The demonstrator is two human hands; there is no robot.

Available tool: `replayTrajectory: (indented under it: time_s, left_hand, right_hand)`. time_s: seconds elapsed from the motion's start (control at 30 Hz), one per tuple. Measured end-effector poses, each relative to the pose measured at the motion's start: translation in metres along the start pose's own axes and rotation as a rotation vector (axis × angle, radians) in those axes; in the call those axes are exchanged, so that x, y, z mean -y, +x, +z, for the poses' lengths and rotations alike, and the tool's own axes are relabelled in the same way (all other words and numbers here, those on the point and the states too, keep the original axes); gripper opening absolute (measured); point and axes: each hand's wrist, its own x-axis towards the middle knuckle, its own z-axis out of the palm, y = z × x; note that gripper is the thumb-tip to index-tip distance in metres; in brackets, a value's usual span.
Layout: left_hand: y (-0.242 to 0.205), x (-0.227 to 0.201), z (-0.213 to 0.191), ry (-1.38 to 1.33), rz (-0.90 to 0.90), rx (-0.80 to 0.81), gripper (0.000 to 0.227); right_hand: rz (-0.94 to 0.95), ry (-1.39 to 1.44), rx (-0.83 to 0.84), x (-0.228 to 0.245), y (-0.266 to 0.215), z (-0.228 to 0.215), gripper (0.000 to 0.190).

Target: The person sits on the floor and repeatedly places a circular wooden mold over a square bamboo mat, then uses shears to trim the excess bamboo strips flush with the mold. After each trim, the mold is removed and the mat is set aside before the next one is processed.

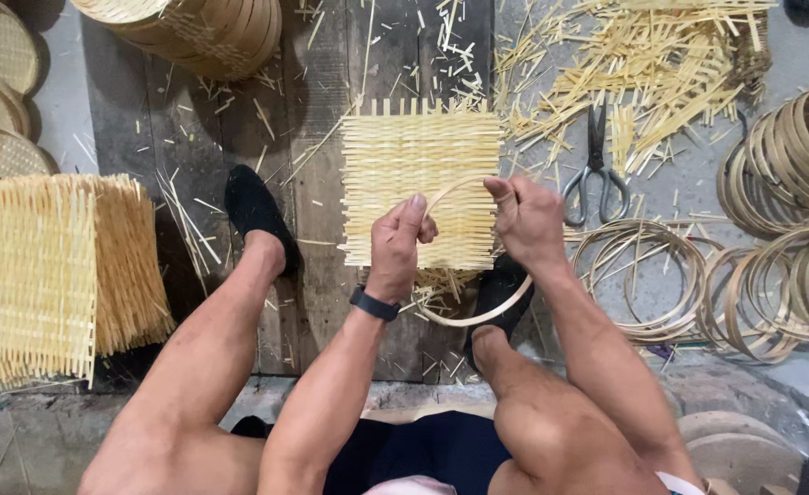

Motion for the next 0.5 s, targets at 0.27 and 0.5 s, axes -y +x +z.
replayTrajectory:
  time_s: [0.27, 0.5]
  left_hand:
    - [0.027, -0.007, -0.035, -0.231, -0.110, -0.036, 0.039]
    - [0.042, -0.017, -0.056, -0.609, -0.073, -0.088, 0.041]
  right_hand:
    - [0.343, 0.602, 0.227, -0.026, 0.002, -0.020, 0.049]
    - [0.434, 0.682, 0.430, -0.001, 0.006, -0.065, 0.036]
